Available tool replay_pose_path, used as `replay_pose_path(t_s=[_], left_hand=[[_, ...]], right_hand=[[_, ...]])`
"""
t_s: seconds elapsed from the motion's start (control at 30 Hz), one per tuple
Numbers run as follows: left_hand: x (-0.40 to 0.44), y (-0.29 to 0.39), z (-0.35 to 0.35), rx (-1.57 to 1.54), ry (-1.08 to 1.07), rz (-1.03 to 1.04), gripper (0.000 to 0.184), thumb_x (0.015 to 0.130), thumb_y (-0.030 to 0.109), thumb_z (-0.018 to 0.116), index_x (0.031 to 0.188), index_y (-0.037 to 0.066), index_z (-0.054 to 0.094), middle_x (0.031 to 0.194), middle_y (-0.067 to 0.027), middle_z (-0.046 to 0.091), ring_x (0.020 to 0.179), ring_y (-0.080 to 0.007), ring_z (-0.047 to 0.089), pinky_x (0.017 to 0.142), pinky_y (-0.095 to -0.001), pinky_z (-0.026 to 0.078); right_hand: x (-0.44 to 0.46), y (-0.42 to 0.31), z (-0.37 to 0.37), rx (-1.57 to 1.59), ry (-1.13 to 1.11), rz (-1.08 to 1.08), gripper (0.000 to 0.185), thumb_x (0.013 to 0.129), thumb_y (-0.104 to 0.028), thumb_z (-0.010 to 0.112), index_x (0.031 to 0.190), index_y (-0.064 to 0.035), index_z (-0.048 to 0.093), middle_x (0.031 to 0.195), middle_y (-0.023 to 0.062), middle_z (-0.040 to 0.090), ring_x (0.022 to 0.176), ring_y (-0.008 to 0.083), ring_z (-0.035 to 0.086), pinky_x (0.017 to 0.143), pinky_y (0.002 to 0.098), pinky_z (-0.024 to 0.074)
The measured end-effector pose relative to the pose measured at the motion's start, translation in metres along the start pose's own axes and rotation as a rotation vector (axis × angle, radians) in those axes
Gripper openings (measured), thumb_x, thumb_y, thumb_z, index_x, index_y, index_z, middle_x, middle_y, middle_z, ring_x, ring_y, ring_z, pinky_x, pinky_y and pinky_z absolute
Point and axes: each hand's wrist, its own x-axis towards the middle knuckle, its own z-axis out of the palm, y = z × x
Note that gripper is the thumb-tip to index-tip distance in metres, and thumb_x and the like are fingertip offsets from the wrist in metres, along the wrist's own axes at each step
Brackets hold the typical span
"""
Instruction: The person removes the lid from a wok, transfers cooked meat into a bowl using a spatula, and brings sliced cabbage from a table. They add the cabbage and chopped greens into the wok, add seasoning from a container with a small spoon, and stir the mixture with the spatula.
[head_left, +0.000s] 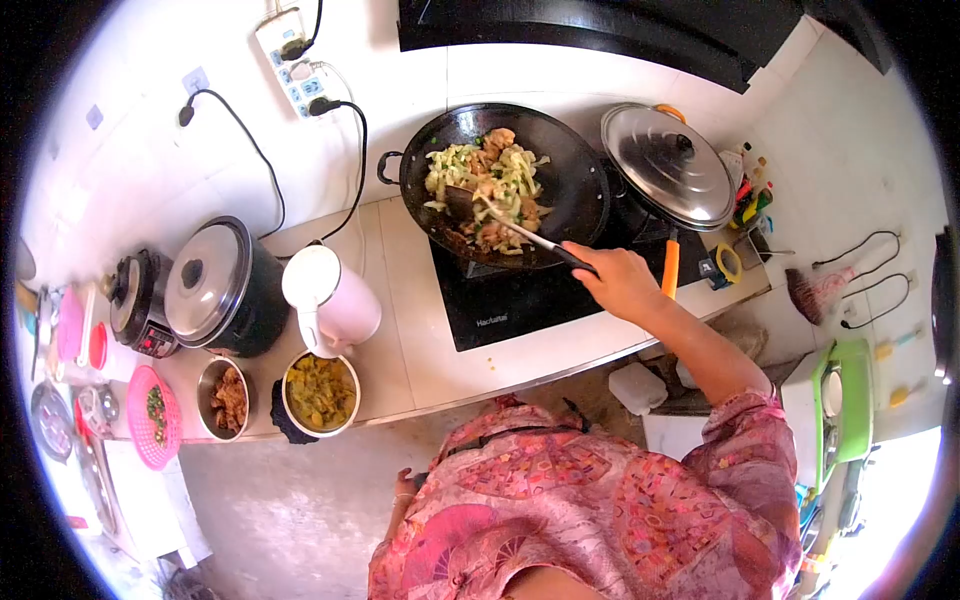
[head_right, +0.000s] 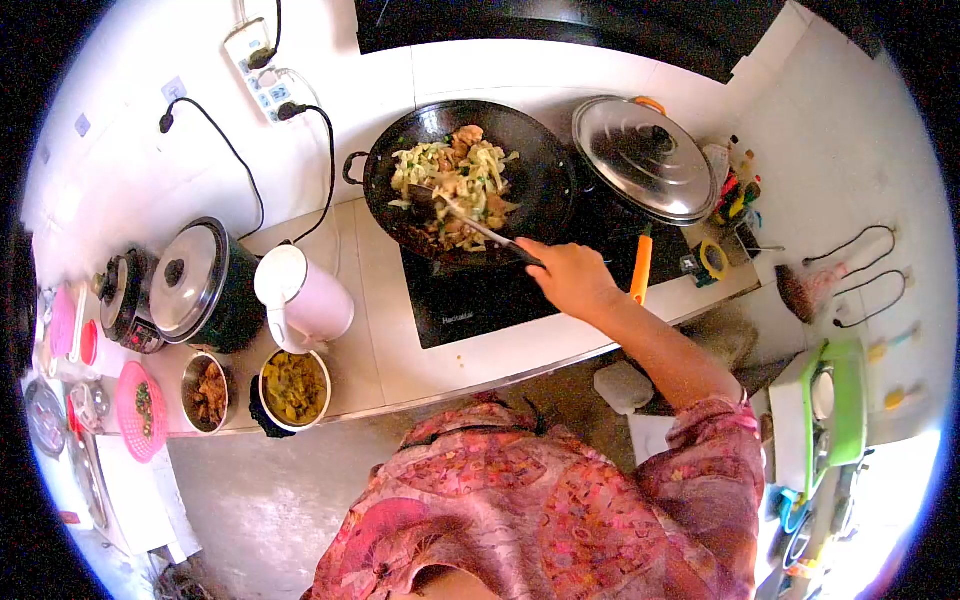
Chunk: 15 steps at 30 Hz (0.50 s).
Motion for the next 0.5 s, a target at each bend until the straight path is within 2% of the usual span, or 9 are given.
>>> replay_pose_path(t_s=[0.1, 0.13, 0.17, 0.23, 0.3, 0.33, 0.43, 0.47, 0.5], left_hand=[[-0.004, 0.026, 0.015, -0.208, 0.105, -0.16, 0.052, 0.082, 0.02, 0.071, 0.122, 0.004, 0.042, 0.076, -0.0139, 0.067, 0.065, -0.017, 0.063, 0.058, -0.0315, 0.051], [-0.01, 0.031, 0.016, -0.214, 0.111, -0.159, 0.052, 0.082, 0.02, 0.071, 0.122, 0.004, 0.042, 0.076, -0.0139, 0.067, 0.065, -0.017, 0.063, 0.058, -0.0315, 0.051], [-0.012, 0.034, 0.015, -0.154, 0.115, -0.144, 0.052, 0.082, 0.019, 0.07, 0.122, 0.004, 0.041, 0.077, -0.0141, 0.067, 0.065, -0.017, 0.063, 0.058, -0.0312, 0.051], [-0.01, 0.036, 0.017, -0.041, 0.127, -0.113, 0.052, 0.082, 0.019, 0.07, 0.122, 0.004, 0.04, 0.079, -0.0146, 0.067, 0.066, -0.0169, 0.063, 0.058, -0.0304, 0.051], [-0.017, 0.036, 0.019, 0.079, 0.133, -0.093, 0.052, 0.083, 0.018, 0.069, 0.122, 0.004, 0.038, 0.081, -0.0151, 0.067, 0.067, -0.0168, 0.063, 0.058, -0.0296, 0.051], [-0.017, 0.033, 0.023, -0.221, 0.106, -0.121, 0.049, 0.084, 0.015, 0.066, 0.122, 0.003, 0.038, 0.086, -0.0164, 0.067, 0.07, -0.0182, 0.064, 0.061, -0.0304, 0.052], [-0.023, 0.031, 0.031, -0.305, 0.095, -0.057, 0.048, 0.084, 0.012, 0.065, 0.123, 0.003, 0.038, 0.087, -0.0173, 0.067, 0.071, -0.0196, 0.064, 0.065, -0.0316, 0.054], [-0.02, 0.031, 0.034, -1.063, 0.062, -0.287, 0.05, 0.084, 0.012, 0.065, 0.124, 0.002, 0.037, 0.089, -0.019, 0.067, 0.071, -0.0213, 0.064, 0.068, -0.0321, 0.054], [-0.017, 0.04, 0.035, -1.069, 0.07, -0.279, 0.05, 0.084, 0.012, 0.065, 0.124, 0.002, 0.037, 0.089, -0.019, 0.067, 0.071, -0.0213, 0.064, 0.068, -0.0321, 0.054]], right_hand=[[-0.005, 0.023, -0.008, -0.116, -0.006, 0.03, 0.036, 0.086, -0.018, 0.061, 0.121, -0.012, 0.058, 0.085, 0.0188, 0.064, 0.073, 0.0374, 0.06, 0.065, 0.0405, 0.0476], [-0.005, 0.034, -0.021, -0.02, -0.043, 0.145, 0.037, 0.085, -0.018, 0.062, 0.121, -0.0123, 0.059, 0.089, 0.0171, 0.065, 0.073, 0.0364, 0.062, 0.066, 0.0399, 0.048], [-0.005, 0.055, -0.02, 0.06, 0.005, 0.095, 0.038, 0.086, -0.023, 0.061, 0.123, -0.0131, 0.059, 0.075, 0.0144, 0.065, 0.061, 0.0274, 0.062, 0.062, 0.0393, 0.0485], [-0.003, 0.051, -0.046, 0.414, -0.081, 0.305, 0.038, 0.086, -0.019, 0.061, 0.123, -0.0077, 0.059, 0.07, 0.0098, 0.064, 0.055, 0.0172, 0.059, 0.057, 0.0327, 0.0473], [0.01, 0.062, -0.068, 0.447, -0.021, 0.338, 0.038, 0.086, -0.017, 0.061, 0.12, -0.002, 0.059, 0.069, 0.0067, 0.062, 0.054, 0.0115, 0.056, 0.055, 0.028, 0.0462], [0.011, 0.066, -0.069, 0.441, -0.05, 0.359, 0.04, 0.085, -0.019, 0.062, 0.12, -0.0004, 0.058, 0.07, 0.0089, 0.063, 0.055, 0.0124, 0.058, 0.056, 0.0277, 0.0469], [0.035, 0.095, -0.068, 0.3, 0.085, 0.355, 0.041, 0.084, -0.02, 0.062, 0.12, -0.0007, 0.059, 0.07, 0.0098, 0.064, 0.055, 0.0124, 0.059, 0.057, 0.028, 0.0476], [0.043, 0.098, -0.071, 0.209, 0.087, 0.381, 0.04, 0.085, -0.022, 0.062, 0.12, -0.0032, 0.059, 0.076, 0.0133, 0.066, 0.063, 0.0191, 0.064, 0.065, 0.0322, 0.0501], [0.057, 0.1, -0.072, 0.21, 0.088, 0.37, 0.04, 0.085, -0.022, 0.062, 0.12, -0.0032, 0.059, 0.076, 0.0133, 0.066, 0.063, 0.0191, 0.064, 0.065, 0.0322, 0.0501]])
